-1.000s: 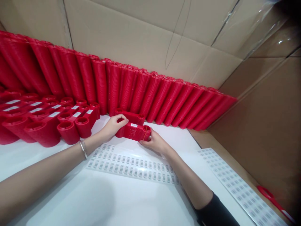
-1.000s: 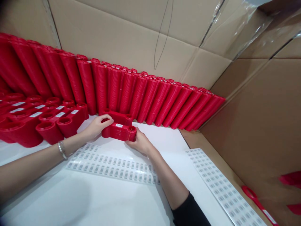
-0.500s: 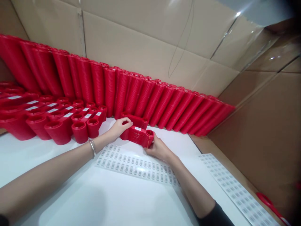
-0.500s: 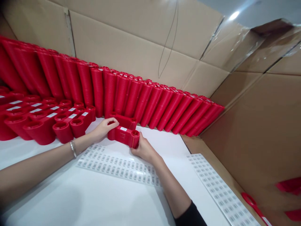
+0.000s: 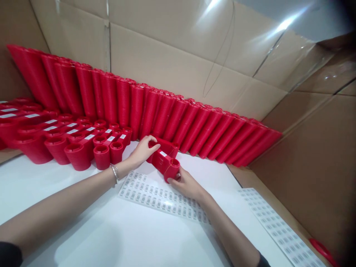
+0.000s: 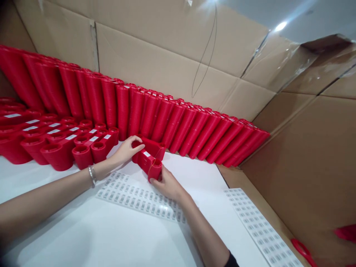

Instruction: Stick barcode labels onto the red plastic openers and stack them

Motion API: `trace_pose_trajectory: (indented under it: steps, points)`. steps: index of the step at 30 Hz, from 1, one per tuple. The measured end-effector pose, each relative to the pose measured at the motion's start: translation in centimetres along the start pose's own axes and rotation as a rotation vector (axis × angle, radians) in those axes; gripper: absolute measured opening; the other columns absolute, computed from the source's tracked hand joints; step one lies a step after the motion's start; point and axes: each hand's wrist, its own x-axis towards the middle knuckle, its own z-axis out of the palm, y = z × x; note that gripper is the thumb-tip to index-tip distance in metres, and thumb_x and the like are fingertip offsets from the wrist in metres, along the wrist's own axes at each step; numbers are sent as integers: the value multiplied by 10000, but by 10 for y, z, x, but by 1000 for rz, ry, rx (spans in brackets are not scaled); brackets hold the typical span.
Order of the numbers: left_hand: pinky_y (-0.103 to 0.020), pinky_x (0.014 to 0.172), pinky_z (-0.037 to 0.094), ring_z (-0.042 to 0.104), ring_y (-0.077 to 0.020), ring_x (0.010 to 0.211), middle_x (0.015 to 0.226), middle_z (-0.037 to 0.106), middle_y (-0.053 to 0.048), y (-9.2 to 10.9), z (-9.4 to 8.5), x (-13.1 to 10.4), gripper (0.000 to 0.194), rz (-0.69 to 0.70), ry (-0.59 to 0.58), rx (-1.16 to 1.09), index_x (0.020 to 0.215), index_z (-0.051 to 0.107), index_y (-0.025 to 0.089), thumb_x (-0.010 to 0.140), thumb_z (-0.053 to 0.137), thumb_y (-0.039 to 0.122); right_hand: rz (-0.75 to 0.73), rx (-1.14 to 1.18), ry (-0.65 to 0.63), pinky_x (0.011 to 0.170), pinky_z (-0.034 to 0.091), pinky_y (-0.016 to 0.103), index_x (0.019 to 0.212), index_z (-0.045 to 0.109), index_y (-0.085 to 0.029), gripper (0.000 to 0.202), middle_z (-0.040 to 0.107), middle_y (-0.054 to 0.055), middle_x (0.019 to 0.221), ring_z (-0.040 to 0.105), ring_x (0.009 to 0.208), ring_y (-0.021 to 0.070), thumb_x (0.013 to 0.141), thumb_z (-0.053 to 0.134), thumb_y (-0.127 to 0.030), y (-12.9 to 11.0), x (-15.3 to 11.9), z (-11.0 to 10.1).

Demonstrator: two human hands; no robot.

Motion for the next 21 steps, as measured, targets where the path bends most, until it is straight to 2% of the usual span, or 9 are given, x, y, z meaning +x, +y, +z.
trace_pose_trajectory:
  steps: [3, 5, 7, 9, 12, 14, 18, 19, 21]
  points:
    - [-384, 932, 326, 456, -228, 968, 924, 506, -32, 18, -9, 5, 111, 84, 73, 130, 799, 572, 191, 695, 590, 225, -36, -25, -2, 751, 452, 330, 1097, 497, -187, 367, 606, 54, 1000, 564, 838, 195, 733, 548, -193, -10, 13, 22]
    - [-374, 937, 324, 457, -222, 967, 920, 506, -29, 34, -19, 9, 107, 143, 83, 180, 811, 579, 194, 707, 557, 178, -57, -49, 23, 751, 448, 340, 1013, 529, -192, 316, 612, 38, 957, 558, 835, 203, 702, 584, -199, -14, 28, 39]
    - [-333, 901, 361, 489, -194, 934, 908, 514, -20, 50, -33, 16, 129, 204, 106, 196, 831, 567, 184, 722, 510, 143, -45, -45, 36, 729, 452, 347, 945, 538, -187, 270, 616, 25, 866, 563, 794, 206, 685, 605, -216, -17, 46, 55]
    - [-289, 817, 409, 531, -164, 852, 867, 534, -16, 61, -51, 25, 127, 276, 186, 157, 825, 556, 157, 729, 477, 135, -32, -25, 41, 700, 462, 339, 969, 524, -186, 291, 624, 26, 851, 575, 778, 204, 691, 605, -224, -19, 64, 68]
    - [-265, 731, 422, 543, -142, 738, 779, 558, -10, 66, -82, 38, 142, 231, 285, 91, 826, 555, 130, 728, 453, 142, -44, 18, 22, 671, 477, 313, 986, 525, -191, 304, 640, 33, 889, 597, 777, 197, 697, 612, -226, -22, 85, 85]
    - [-258, 702, 418, 543, -145, 706, 751, 570, -7, 63, -99, 42, 175, 160, 203, 153, 854, 562, 134, 721, 449, 149, -60, 42, 5, 668, 483, 309, 987, 538, -193, 319, 646, 33, 899, 604, 781, 198, 683, 631, -224, -27, 94, 92]
    - [-243, 629, 398, 551, -168, 636, 671, 615, 3, 52, -121, 37, 134, 23, -178, 336, 750, 629, 177, 620, 596, 187, -80, 84, -23, 673, 495, 316, 1020, 562, -183, 388, 657, 34, 893, 608, 758, 197, 646, 662, -212, -39, 100, 91]
    - [-240, 609, 395, 551, -170, 610, 642, 622, 6, 49, -123, 35, 131, 4, -238, 341, 700, 642, 187, 569, 647, 190, -85, 95, -21, 685, 497, 314, 1040, 562, -180, 392, 657, 38, 915, 609, 768, 192, 658, 645, -201, -41, 100, 88]
    - [-232, 568, 391, 547, -165, 562, 607, 631, 11, 42, -125, 31, 167, -21, -277, 319, 631, 653, 204, 475, 712, 192, -91, 120, -5, 721, 497, 307, 1085, 555, -180, 380, 649, 44, 982, 608, 810, 177, 706, 569, -167, -46, 100, 80]
